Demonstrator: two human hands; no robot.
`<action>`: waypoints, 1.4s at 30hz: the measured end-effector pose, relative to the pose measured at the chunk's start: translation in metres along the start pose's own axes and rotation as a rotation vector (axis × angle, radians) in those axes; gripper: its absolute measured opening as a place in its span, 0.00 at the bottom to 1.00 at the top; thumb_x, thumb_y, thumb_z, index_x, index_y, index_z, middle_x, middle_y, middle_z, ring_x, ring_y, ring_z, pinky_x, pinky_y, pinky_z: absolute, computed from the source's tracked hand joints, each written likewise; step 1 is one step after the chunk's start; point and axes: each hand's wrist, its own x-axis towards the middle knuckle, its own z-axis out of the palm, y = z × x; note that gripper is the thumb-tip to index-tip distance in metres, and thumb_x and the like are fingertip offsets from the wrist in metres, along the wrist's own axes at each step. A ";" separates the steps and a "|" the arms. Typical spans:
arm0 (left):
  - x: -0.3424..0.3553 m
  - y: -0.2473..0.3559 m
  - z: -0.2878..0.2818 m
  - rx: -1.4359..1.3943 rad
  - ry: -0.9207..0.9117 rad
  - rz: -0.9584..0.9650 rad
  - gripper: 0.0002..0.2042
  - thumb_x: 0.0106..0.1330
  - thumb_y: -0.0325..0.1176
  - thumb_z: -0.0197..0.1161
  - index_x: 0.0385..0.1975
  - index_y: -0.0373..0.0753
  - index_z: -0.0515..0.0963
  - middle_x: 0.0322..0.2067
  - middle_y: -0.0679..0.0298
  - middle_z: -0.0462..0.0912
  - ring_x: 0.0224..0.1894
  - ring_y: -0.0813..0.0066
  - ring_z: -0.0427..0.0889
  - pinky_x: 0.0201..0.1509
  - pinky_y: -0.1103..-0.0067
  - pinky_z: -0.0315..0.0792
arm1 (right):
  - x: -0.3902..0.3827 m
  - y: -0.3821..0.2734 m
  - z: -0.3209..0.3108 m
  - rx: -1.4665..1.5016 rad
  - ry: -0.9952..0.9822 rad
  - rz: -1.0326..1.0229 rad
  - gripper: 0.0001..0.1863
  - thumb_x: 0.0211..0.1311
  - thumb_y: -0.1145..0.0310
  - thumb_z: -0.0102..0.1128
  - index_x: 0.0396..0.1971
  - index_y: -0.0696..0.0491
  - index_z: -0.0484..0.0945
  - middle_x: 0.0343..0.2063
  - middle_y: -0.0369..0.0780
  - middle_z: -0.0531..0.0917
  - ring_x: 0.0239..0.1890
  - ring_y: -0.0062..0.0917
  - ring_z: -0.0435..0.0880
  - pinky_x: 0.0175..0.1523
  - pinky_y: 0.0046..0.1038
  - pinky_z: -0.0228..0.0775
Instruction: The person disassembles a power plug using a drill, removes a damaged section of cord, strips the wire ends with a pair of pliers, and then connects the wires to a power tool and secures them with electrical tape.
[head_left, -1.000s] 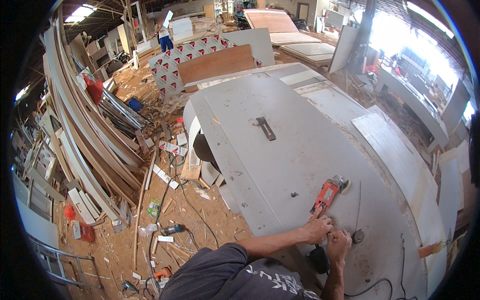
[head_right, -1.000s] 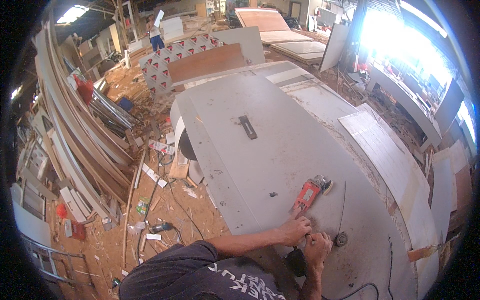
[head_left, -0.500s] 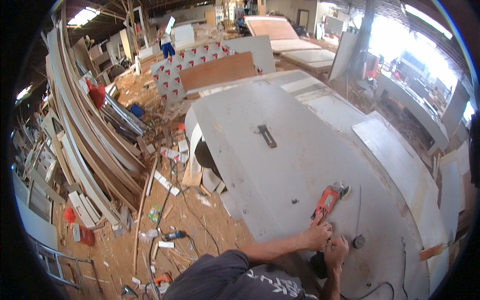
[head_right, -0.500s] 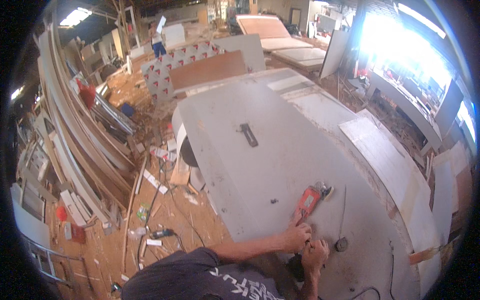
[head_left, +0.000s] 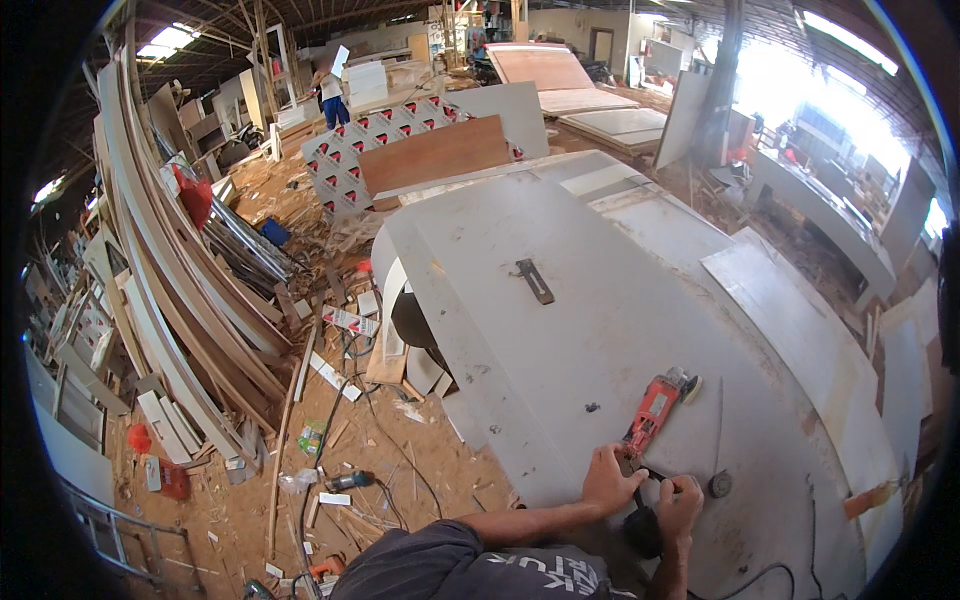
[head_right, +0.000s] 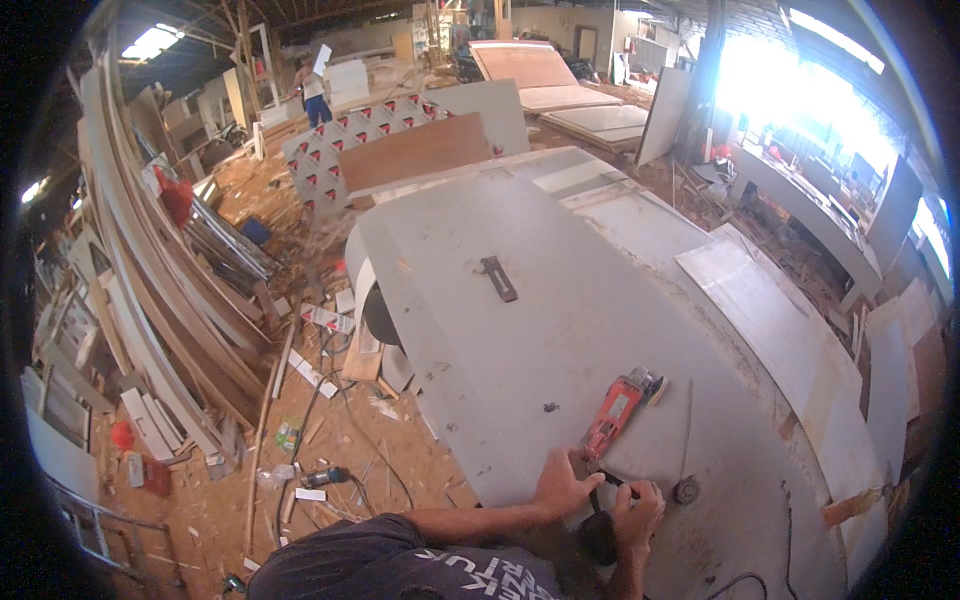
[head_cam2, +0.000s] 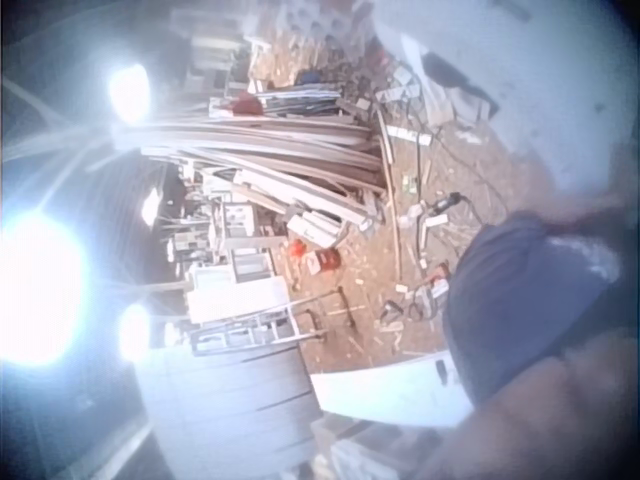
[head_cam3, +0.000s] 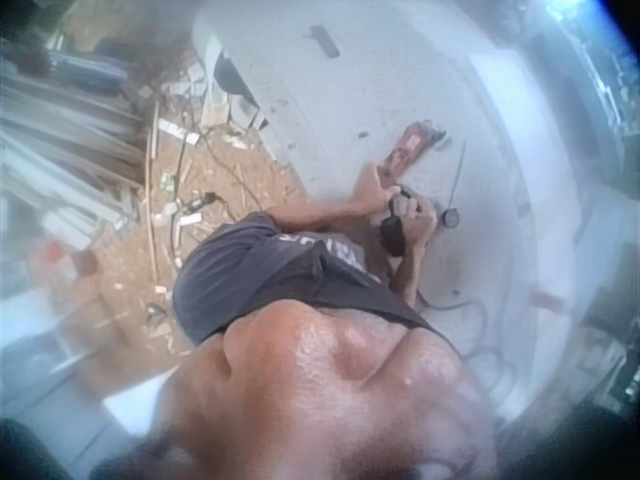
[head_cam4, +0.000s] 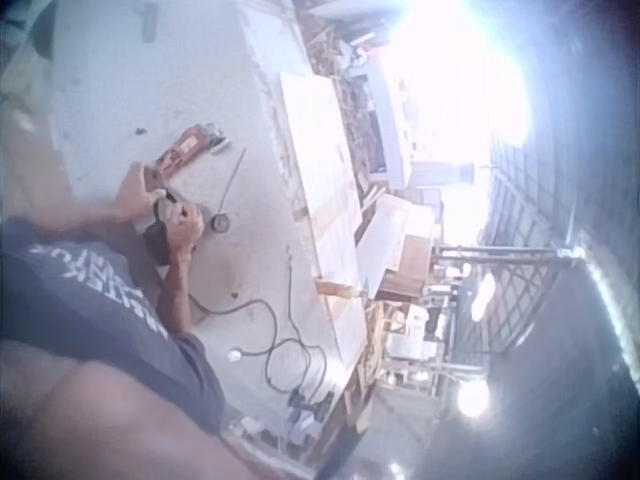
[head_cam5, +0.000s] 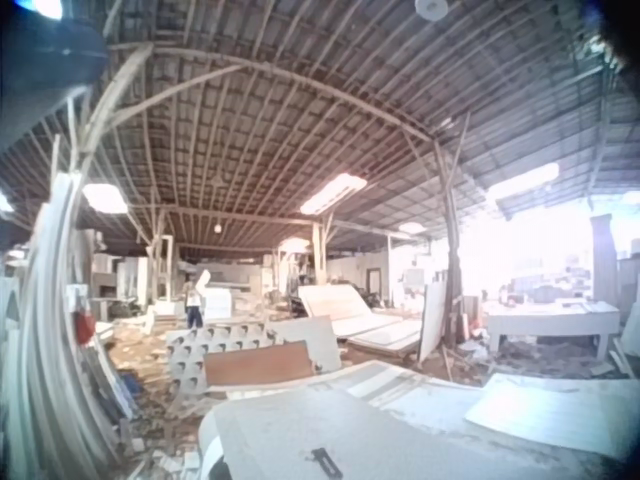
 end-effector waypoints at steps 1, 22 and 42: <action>0.000 -0.002 0.002 -0.006 0.000 -0.014 0.33 0.55 0.43 0.72 0.54 0.30 0.66 0.53 0.45 0.74 0.58 0.50 0.72 0.62 0.65 0.67 | 0.003 -0.004 -0.002 -0.008 0.004 0.001 0.07 0.53 0.73 0.61 0.22 0.60 0.75 0.23 0.47 0.78 0.29 0.45 0.78 0.36 0.43 0.66; 0.028 -0.045 0.043 -0.348 -0.262 -0.326 0.14 0.62 0.41 0.58 0.33 0.36 0.84 0.24 0.61 0.86 0.21 0.71 0.82 0.28 0.73 0.76 | 0.027 0.003 -0.010 -0.193 -0.235 0.171 0.14 0.60 0.64 0.58 0.26 0.61 0.78 0.30 0.52 0.81 0.37 0.51 0.80 0.42 0.46 0.68; 0.031 -0.055 0.064 -0.577 -0.265 -0.473 0.12 0.63 0.41 0.66 0.29 0.37 0.81 0.23 0.66 0.83 0.19 0.77 0.76 0.21 0.76 0.69 | 0.018 0.012 -0.008 -0.130 -0.262 0.302 0.16 0.60 0.62 0.56 0.31 0.62 0.81 0.28 0.55 0.82 0.34 0.52 0.82 0.41 0.44 0.71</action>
